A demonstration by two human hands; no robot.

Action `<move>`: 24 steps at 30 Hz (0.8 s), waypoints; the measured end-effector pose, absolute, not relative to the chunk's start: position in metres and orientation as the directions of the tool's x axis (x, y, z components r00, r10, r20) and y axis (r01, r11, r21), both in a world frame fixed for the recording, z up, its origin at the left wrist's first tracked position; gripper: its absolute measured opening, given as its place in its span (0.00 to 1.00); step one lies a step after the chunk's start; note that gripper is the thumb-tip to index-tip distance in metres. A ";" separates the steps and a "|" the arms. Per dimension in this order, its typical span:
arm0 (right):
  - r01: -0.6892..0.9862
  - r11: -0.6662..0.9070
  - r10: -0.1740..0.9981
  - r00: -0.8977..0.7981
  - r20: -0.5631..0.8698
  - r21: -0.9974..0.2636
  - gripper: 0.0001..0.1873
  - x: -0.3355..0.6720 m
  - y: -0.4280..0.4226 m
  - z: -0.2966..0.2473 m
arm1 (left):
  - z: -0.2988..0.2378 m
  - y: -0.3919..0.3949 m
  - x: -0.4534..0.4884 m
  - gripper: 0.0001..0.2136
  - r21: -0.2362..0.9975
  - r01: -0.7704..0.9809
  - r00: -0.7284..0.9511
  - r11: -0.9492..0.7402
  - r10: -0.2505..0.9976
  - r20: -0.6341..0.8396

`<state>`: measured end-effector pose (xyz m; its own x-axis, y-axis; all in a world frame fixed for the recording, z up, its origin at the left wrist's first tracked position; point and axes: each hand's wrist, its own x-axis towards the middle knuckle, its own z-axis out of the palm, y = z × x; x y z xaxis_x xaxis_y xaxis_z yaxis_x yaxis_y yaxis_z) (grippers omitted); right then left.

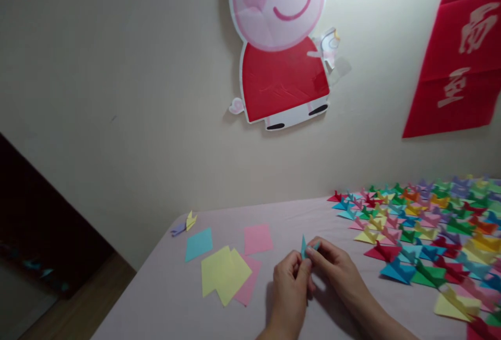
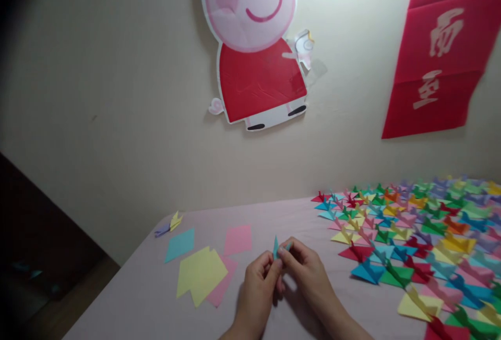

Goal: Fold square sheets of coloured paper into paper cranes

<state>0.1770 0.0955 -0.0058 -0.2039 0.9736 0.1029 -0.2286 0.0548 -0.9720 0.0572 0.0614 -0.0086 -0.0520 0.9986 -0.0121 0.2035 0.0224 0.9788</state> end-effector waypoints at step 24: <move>-0.212 0.152 0.964 -0.185 0.192 -0.965 0.21 0.183 0.096 -0.007 | -0.009 0.062 0.052 0.05 0.958 0.210 -0.160 -0.196 0.960 0.231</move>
<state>0.1828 0.0965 -0.0069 -0.1852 0.9638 0.1920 -0.2120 0.1516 -0.9654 0.0518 0.0623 -0.0088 -0.1600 0.9597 0.2310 0.2099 -0.1956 0.9580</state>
